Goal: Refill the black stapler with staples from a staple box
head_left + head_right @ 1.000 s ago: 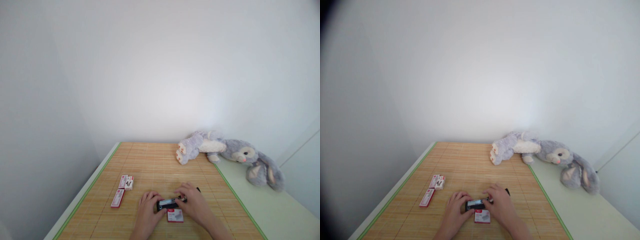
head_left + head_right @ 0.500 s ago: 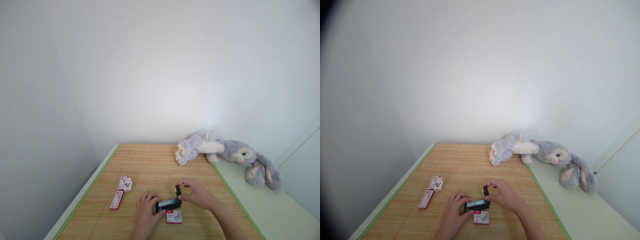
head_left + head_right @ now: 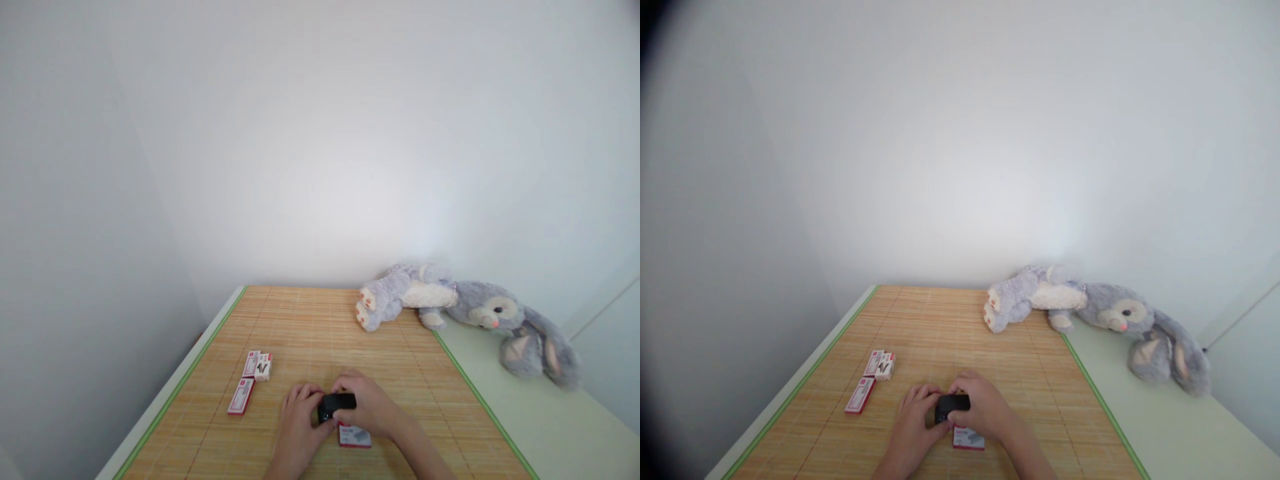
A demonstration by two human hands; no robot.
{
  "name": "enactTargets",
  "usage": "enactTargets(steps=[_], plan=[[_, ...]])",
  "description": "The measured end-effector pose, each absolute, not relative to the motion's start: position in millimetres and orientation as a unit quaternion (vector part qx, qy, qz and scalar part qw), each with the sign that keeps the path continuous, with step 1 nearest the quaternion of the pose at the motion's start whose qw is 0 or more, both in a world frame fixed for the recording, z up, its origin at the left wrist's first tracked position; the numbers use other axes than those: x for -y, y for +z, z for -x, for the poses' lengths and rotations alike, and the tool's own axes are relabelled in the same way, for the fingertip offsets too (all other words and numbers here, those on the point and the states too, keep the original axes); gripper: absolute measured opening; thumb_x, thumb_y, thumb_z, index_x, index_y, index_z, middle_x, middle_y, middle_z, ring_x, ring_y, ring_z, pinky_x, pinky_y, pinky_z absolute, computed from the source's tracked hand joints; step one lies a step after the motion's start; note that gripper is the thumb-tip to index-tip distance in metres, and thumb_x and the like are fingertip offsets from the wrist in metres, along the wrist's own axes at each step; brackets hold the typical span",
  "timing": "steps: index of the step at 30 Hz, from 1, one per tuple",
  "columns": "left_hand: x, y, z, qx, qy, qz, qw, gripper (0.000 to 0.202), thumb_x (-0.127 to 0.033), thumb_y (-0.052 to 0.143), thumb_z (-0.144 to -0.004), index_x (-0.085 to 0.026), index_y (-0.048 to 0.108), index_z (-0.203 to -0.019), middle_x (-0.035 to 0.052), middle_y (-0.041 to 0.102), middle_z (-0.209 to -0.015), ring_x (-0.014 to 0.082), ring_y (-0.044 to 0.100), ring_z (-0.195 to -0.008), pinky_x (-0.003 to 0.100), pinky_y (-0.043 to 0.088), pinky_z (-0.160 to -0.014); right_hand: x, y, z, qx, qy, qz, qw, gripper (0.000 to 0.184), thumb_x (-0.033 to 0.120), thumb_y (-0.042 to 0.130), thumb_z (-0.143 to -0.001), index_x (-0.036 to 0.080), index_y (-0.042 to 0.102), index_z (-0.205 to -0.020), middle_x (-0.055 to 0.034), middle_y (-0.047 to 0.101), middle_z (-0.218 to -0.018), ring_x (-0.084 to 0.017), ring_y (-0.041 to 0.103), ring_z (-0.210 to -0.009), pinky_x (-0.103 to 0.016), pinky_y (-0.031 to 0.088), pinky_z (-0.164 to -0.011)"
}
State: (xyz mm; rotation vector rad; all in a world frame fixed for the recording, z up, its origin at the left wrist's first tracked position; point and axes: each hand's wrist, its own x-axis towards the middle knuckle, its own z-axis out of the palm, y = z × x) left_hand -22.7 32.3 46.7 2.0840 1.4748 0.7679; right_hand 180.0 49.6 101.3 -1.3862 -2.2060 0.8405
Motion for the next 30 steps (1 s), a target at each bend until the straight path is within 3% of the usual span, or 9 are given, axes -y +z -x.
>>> enactTargets(steps=[3,6,11,16,20,23,26,30], plan=[[-31,41,25,-0.528,0.299,-0.76,0.232,0.044,-0.038,0.076,-0.076,-0.033,0.07,-0.119,0.0037,0.066,-0.124,0.028,0.055,-0.117,0.042,0.042,-0.101,-48,96,-191,0.782,0.295,0.51,0.204,0.029,0.021,0.076,-0.068,0.022,0.069,-0.095,-0.0006,0.065,-0.101,-0.019,0.059,-0.097,-0.026,0.041,-0.082],[-27,27,36,-0.526,0.338,-0.749,0.217,0.051,-0.034,0.066,-0.085,-0.033,0.06,-0.135,0.0046,0.061,-0.134,0.0265,0.053,-0.125,0.044,0.042,-0.108,-43,84,-208,0.761,0.299,0.53,0.223,0.02,0.025,0.074,-0.073,0.021,0.067,-0.091,-0.0005,0.064,-0.097,-0.019,0.059,-0.094,-0.027,0.042,-0.081],[-22,5,86,-0.628,0.387,-0.671,0.074,0.037,-0.036,0.051,-0.093,-0.029,0.066,-0.126,0.0069,0.063,-0.126,0.0281,0.055,-0.12,0.049,0.043,-0.107,-29,52,-229,0.709,0.261,0.576,0.311,0.013,0.032,0.067,-0.083,0.022,0.065,-0.091,-0.0021,0.064,-0.094,-0.021,0.06,-0.093,-0.029,0.044,-0.082],[-23,11,140,-0.749,0.335,-0.569,-0.055,0.043,-0.042,0.051,-0.093,-0.026,0.06,-0.132,0.0095,0.06,-0.129,0.031,0.055,-0.116,0.051,0.042,-0.104,-20,34,-230,0.67,0.21,0.618,0.354,0.018,0.039,0.059,-0.09,0.023,0.065,-0.094,-0.0046,0.064,-0.095,-0.022,0.061,-0.091,-0.031,0.046,-0.081],[-22,25,149,-0.763,0.289,-0.576,-0.042,0.045,-0.039,0.048,-0.095,-0.026,0.055,-0.137,0.0094,0.06,-0.13,0.0315,0.056,-0.114,0.05,0.045,-0.099,-21,32,-229,0.662,0.196,0.621,0.371,0.021,0.041,0.056,-0.091,0.023,0.066,-0.098,-0.0049,0.065,-0.096,-0.022,0.062,-0.091,-0.032,0.047,-0.081],[-14,26,124,-0.711,0.309,-0.631,-0.035,0.046,-0.037,0.049,-0.094,-0.026,0.055,-0.139,0.0097,0.058,-0.135,0.0326,0.051,-0.123,0.053,0.039,-0.107,-22,33,-229,0.663,0.194,0.616,0.379,0.022,0.041,0.057,-0.09,0.023,0.066,-0.099,-0.0052,0.065,-0.097,-0.023,0.062,-0.092,-0.032,0.047,-0.083],[-1,24,76,-0.591,0.297,-0.746,0.08,0.046,-0.035,0.056,-0.09,-0.032,0.059,-0.136,0.0062,0.059,-0.136,0.0289,0.05,-0.127,0.047,0.039,-0.11,-21,35,-229,0.663,0.196,0.614,0.382,0.021,0.04,0.058,-0.089,0.024,0.067,-0.098,-0.0047,0.067,-0.097,-0.023,0.063,-0.093,-0.032,0.048,-0.083],[6,32,10,-0.467,0.233,-0.82,0.235,0.072,-0.031,0.068,-0.077,-0.038,0.048,-0.146,0.0029,0.059,-0.14,0.029,0.05,-0.127,0.042,0.04,-0.109,-19,37,-228,0.66,0.195,0.615,0.386,0.021,0.04,0.058,-0.089,0.024,0.068,-0.096,-0.0043,0.069,-0.095,-0.022,0.065,-0.091,-0.031,0.049,-0.082]])
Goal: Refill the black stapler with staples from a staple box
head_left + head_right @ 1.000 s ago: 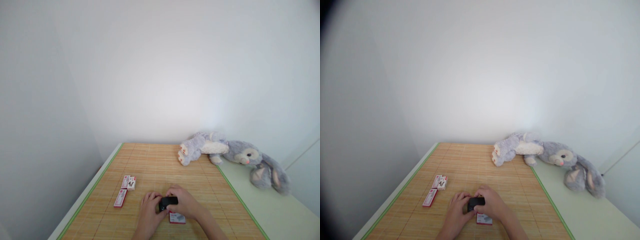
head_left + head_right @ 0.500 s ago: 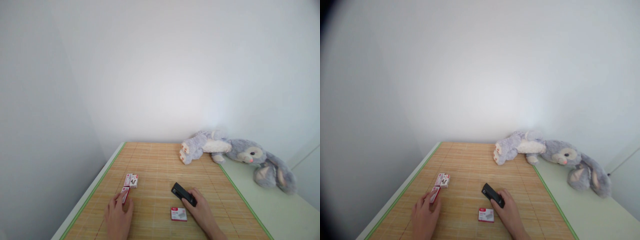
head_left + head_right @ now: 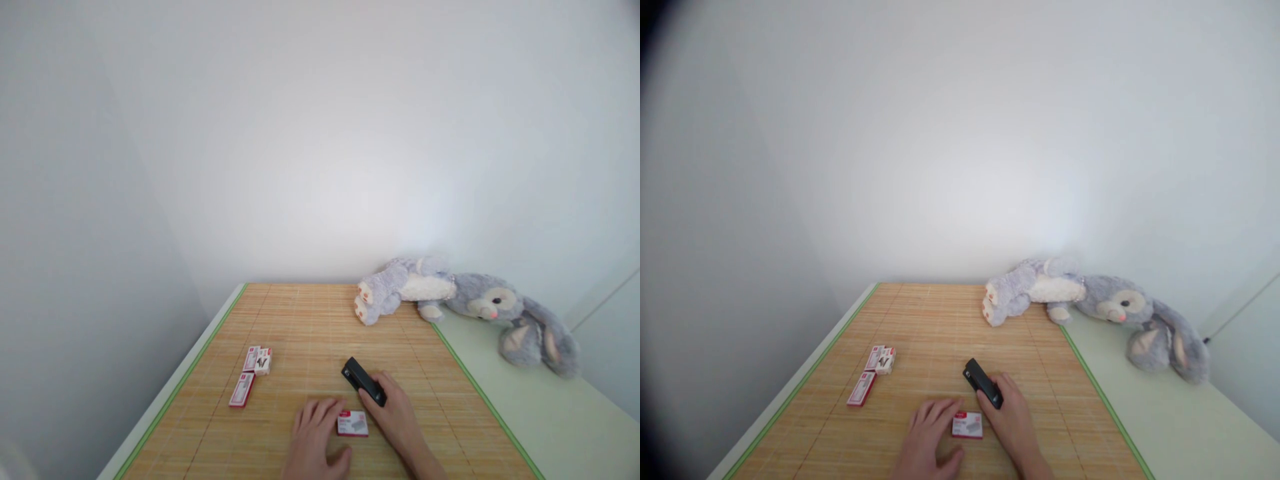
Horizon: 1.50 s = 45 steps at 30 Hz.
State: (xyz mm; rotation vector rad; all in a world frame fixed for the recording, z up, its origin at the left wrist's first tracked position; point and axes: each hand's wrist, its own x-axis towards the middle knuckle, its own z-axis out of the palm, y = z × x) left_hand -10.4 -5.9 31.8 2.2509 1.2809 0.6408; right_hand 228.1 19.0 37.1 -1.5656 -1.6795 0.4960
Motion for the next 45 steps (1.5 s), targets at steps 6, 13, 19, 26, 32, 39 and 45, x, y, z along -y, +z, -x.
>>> enactTargets(steps=[6,13,19,26,32,39,45], plan=[[-9,46,-19,-0.555,0.251,-0.765,0.209,0.053,-0.032,0.059,-0.081,-0.031,0.061,-0.134,0.0067,0.066,-0.124,0.029,0.056,-0.116,0.043,0.038,-0.102,-9,42,-222,0.644,0.197,0.636,0.377,0.028,0.044,0.056,-0.092,0.024,0.069,-0.108,-0.0061,0.072,-0.101,-0.024,0.067,-0.091,-0.033,0.05,-0.081],[-14,48,-5,-0.549,0.227,-0.766,0.245,0.081,-0.048,0.076,-0.068,-0.027,0.053,-0.143,0.0101,0.062,-0.137,0.0334,0.053,-0.126,0.044,0.032,-0.107,2,40,-213,0.666,0.209,0.616,0.367,0.041,0.05,0.049,-0.098,0.023,0.068,-0.122,-0.0095,0.072,-0.11,-0.026,0.066,-0.1,-0.037,0.049,-0.091],[-22,56,0,-0.518,0.222,-0.77,0.301,0.059,-0.034,0.079,-0.065,-0.03,0.064,-0.122,0.0001,0.072,-0.106,0.0236,0.062,-0.096,0.035,0.039,-0.09,5,37,-213,0.687,0.231,0.588,0.359,0.039,0.048,0.051,-0.097,0.024,0.068,-0.123,-0.0081,0.073,-0.107,-0.025,0.065,-0.097,-0.036,0.048,-0.089],[-25,46,-3,-0.505,0.259,-0.773,0.285,0.068,-0.035,0.083,-0.065,-0.029,0.061,-0.128,0.0024,0.07,-0.109,0.0247,0.061,-0.098,0.037,0.039,-0.092,4,35,-212,0.674,0.237,0.599,0.361,0.035,0.046,0.059,-0.093,0.025,0.071,-0.119,-0.0058,0.074,-0.096,-0.024,0.065,-0.087,-0.035,0.048,-0.084],[-17,29,6,-0.517,0.306,-0.758,0.254,0.071,-0.046,0.068,-0.084,-0.028,0.044,-0.148,0.0041,0.067,-0.104,0.0249,0.061,-0.099,0.041,0.043,-0.095,5,37,-214,0.65,0.255,0.598,0.394,0.046,0.054,0.053,-0.096,0.024,0.069,-0.127,-0.0069,0.074,-0.097,-0.024,0.066,-0.088,-0.036,0.05,-0.085],[-18,30,72,-0.719,0.378,-0.583,-0.022,0.042,-0.039,0.046,-0.096,-0.025,0.057,-0.134,0.0122,0.055,-0.131,0.0333,0.05,-0.125,0.055,0.035,-0.11,7,35,-216,0.633,0.27,0.596,0.413,0.049,0.057,0.047,-0.099,0.023,0.067,-0.129,-0.0071,0.074,-0.1,-0.024,0.066,-0.091,-0.036,0.051,-0.086],[-22,33,130,-0.776,0.326,-0.539,-0.013,0.047,-0.045,0.051,-0.092,-0.025,0.056,-0.134,0.0111,0.06,-0.125,0.034,0.057,-0.113,0.053,0.045,-0.1,5,35,-216,0.638,0.27,0.6,0.399,0.046,0.054,0.048,-0.099,0.023,0.068,-0.126,-0.0067,0.073,-0.097,-0.023,0.066,-0.089,-0.036,0.05,-0.085]])
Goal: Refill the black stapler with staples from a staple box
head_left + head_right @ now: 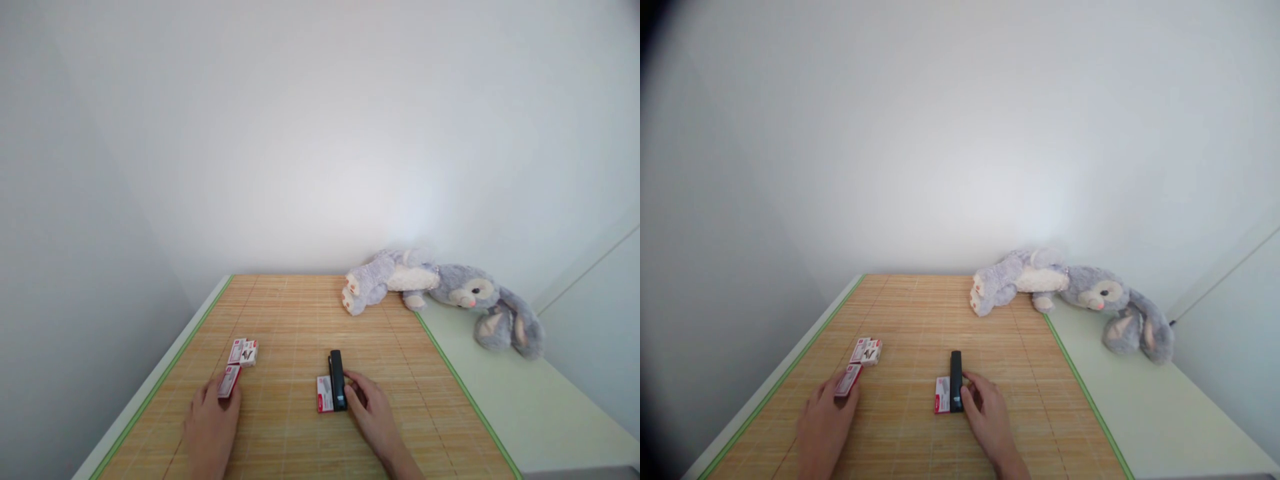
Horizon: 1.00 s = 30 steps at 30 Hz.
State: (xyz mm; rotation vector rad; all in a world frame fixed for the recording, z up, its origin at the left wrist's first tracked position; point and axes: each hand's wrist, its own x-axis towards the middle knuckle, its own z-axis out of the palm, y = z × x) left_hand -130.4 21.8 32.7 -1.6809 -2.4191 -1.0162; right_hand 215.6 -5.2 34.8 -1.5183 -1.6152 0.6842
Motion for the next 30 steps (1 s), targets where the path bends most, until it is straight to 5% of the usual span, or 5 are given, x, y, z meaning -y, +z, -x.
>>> enactTargets(steps=[13,19,25,30], plan=[[-4,31,-19,0.594,-0.456,0.581,-0.319,0.045,-0.043,0.061,-0.086,-0.02,0.057,-0.124,0.0086,0.064,-0.118,0.0257,0.064,-0.109,0.042,0.052,-0.098,6,41,-213,0.674,0.221,0.601,0.368,0.035,0.043,0.055,-0.095,0.023,0.07,-0.119,-0.0075,0.074,-0.103,-0.024,0.066,-0.093,-0.036,0.047,-0.09],[1,32,-24,0.569,-0.394,0.619,-0.372,0.058,-0.038,0.068,-0.078,-0.022,0.056,-0.133,0.0079,0.064,-0.118,0.0203,0.064,-0.083,0.04,0.056,-0.084,6,43,-214,0.674,0.23,0.597,0.369,0.037,0.047,0.053,-0.096,0.023,0.071,-0.119,-0.0076,0.074,-0.1,-0.023,0.066,-0.09,-0.035,0.048,-0.087],[-21,51,11,0.511,-0.312,0.739,-0.308,0.083,-0.031,0.077,-0.067,-0.03,0.049,-0.146,0.0074,0.053,-0.147,0.0315,0.045,-0.136,0.051,0.034,-0.117,5,42,-214,0.671,0.229,0.596,0.377,0.038,0.047,0.054,-0.095,0.023,0.072,-0.118,-0.0077,0.075,-0.098,-0.024,0.067,-0.089,-0.035,0.048,-0.086],[-39,66,8,0.443,-0.253,0.792,-0.336,0.071,-0.027,0.079,-0.065,-0.033,0.061,-0.134,0.0032,0.064,-0.133,0.0276,0.054,-0.125,0.041,0.042,-0.109,6,47,-213,0.674,0.238,0.594,0.369,0.038,0.046,0.055,-0.095,0.024,0.073,-0.119,-0.0062,0.076,-0.095,-0.023,0.067,-0.086,-0.034,0.047,-0.086]])
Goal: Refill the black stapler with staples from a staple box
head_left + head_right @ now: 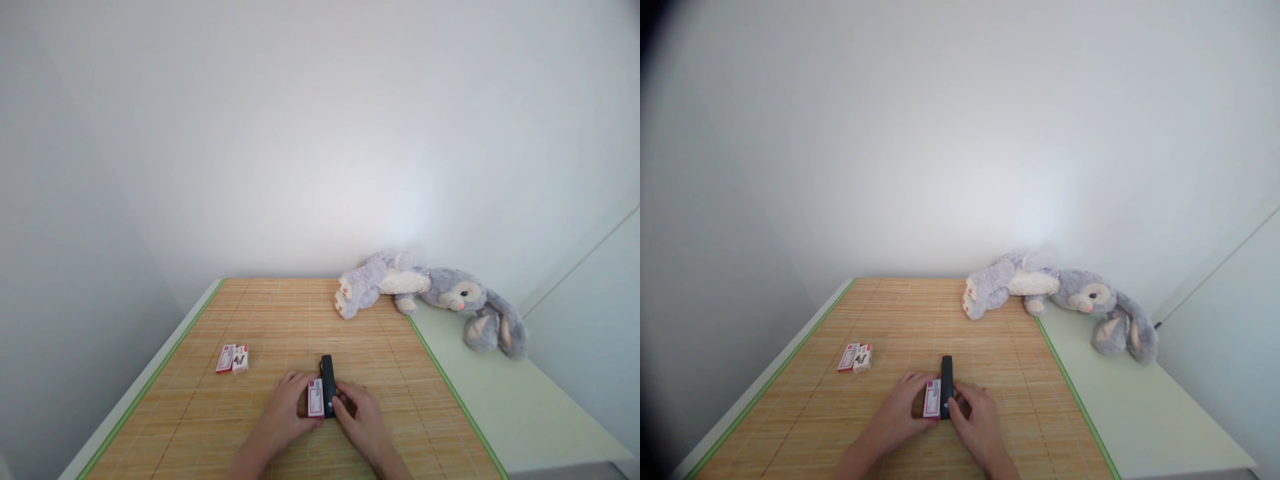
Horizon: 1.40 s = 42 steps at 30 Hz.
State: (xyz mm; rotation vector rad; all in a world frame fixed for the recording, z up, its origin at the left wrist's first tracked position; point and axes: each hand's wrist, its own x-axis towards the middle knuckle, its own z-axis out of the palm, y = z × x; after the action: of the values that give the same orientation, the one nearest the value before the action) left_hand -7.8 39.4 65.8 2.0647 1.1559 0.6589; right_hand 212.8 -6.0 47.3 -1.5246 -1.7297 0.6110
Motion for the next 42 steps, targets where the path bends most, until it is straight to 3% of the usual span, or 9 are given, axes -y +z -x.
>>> enactTargets(steps=[3,6,10,14,20,26,30,34,42], plan=[[-38,64,1,-0.426,0.26,-0.799,0.337,0.07,-0.026,0.078,-0.066,-0.034,0.061,-0.133,0.0027,0.065,-0.132,0.0267,0.055,-0.123,0.039,0.044,-0.107,6,49,-213,0.679,0.252,0.589,0.36,0.037,0.047,0.055,-0.096,0.024,0.075,-0.116,-0.0044,0.076,-0.089,-0.021,0.066,-0.081,-0.033,0.047,-0.083],[-41,58,17,-0.441,0.275,-0.794,0.314,0.074,-0.034,0.077,-0.071,-0.034,0.054,-0.142,0.0042,0.059,-0.142,0.0282,0.05,-0.132,0.043,0.04,-0.113,6,48,-213,0.674,0.248,0.594,0.362,0.037,0.048,0.056,-0.095,0.024,0.075,-0.116,-0.0052,0.076,-0.092,-0.022,0.067,-0.085,-0.034,0.047,-0.085],[-70,45,91,-0.553,0.383,-0.72,0.173,0.046,-0.04,0.047,-0.093,-0.032,0.056,-0.138,0.0025,0.059,-0.142,0.0258,0.049,-0.134,0.049,0.032,-0.119,7,45,-214,0.666,0.246,0.601,0.367,0.039,0.05,0.056,-0.095,0.024,0.075,-0.117,-0.0064,0.076,-0.093,-0.023,0.067,-0.086,-0.035,0.048,-0.086],[-108,35,169,-0.633,0.352,-0.685,0.079,0.054,-0.039,0.044,-0.088,-0.024,0.053,-0.14,0.0055,0.059,-0.143,0.0281,0.049,-0.134,0.048,0.033,-0.116,7,44,-215,0.668,0.249,0.599,0.365,0.041,0.051,0.055,-0.095,0.024,0.074,-0.119,-0.0064,0.076,-0.094,-0.023,0.066,-0.086,-0.035,0.048,-0.085],[-115,23,203,-0.636,0.239,-0.725,0.111,0.064,-0.035,0.055,-0.078,-0.023,0.053,-0.14,0.0068,0.061,-0.139,0.0309,0.052,-0.128,0.046,0.038,-0.111,7,44,-215,0.668,0.249,0.6,0.362,0.039,0.05,0.057,-0.095,0.025,0.073,-0.119,-0.0055,0.075,-0.094,-0.023,0.066,-0.086,-0.035,0.047,-0.085],[-62,24,180,-0.659,0.352,-0.656,0.113,0.061,-0.048,0.06,-0.079,-0.023,0.053,-0.134,0.0083,0.063,-0.127,0.0311,0.057,-0.12,0.051,0.043,-0.109,6,44,-214,0.669,0.252,0.598,0.363,0.034,0.045,0.058,-0.095,0.025,0.073,-0.118,-0.0045,0.075,-0.093,-0.023,0.065,-0.086,-0.034,0.045,-0.084],[-26,43,97,-0.538,0.362,-0.727,0.225,0.056,-0.034,0.062,-0.083,-0.03,0.051,-0.138,0.0058,0.054,-0.142,0.0269,0.049,-0.134,0.048,0.038,-0.118,5,43,-215,0.67,0.252,0.598,0.361,0.034,0.045,0.058,-0.095,0.024,0.073,-0.118,-0.004,0.075,-0.093,-0.022,0.065,-0.085,-0.034,0.044,-0.083],[-20,58,26,-0.45,0.338,-0.769,0.303,0.065,-0.018,0.064,-0.077,-0.031,0.052,-0.14,0.0064,0.057,-0.14,0.0257,0.052,-0.132,0.046,0.042,-0.116,5,43,-216,0.673,0.25,0.597,0.357,0.034,0.046,0.059,-0.095,0.025,0.073,-0.119,-0.0039,0.075,-0.092,-0.022,0.065,-0.085,-0.034,0.044,-0.084],[-33,57,3,-0.403,0.329,-0.783,0.341,0.071,-0.023,0.074,-0.074,-0.032,0.052,-0.142,0.0058,0.059,-0.141,0.0277,0.054,-0.13,0.048,0.042,-0.114,5,47,-215,0.683,0.257,0.586,0.354,0.028,0.042,0.06,-0.095,0.029,0.073,-0.115,-0.0001,0.073,-0.088,-0.02,0.064,-0.081,-0.033,0.044,-0.083]])
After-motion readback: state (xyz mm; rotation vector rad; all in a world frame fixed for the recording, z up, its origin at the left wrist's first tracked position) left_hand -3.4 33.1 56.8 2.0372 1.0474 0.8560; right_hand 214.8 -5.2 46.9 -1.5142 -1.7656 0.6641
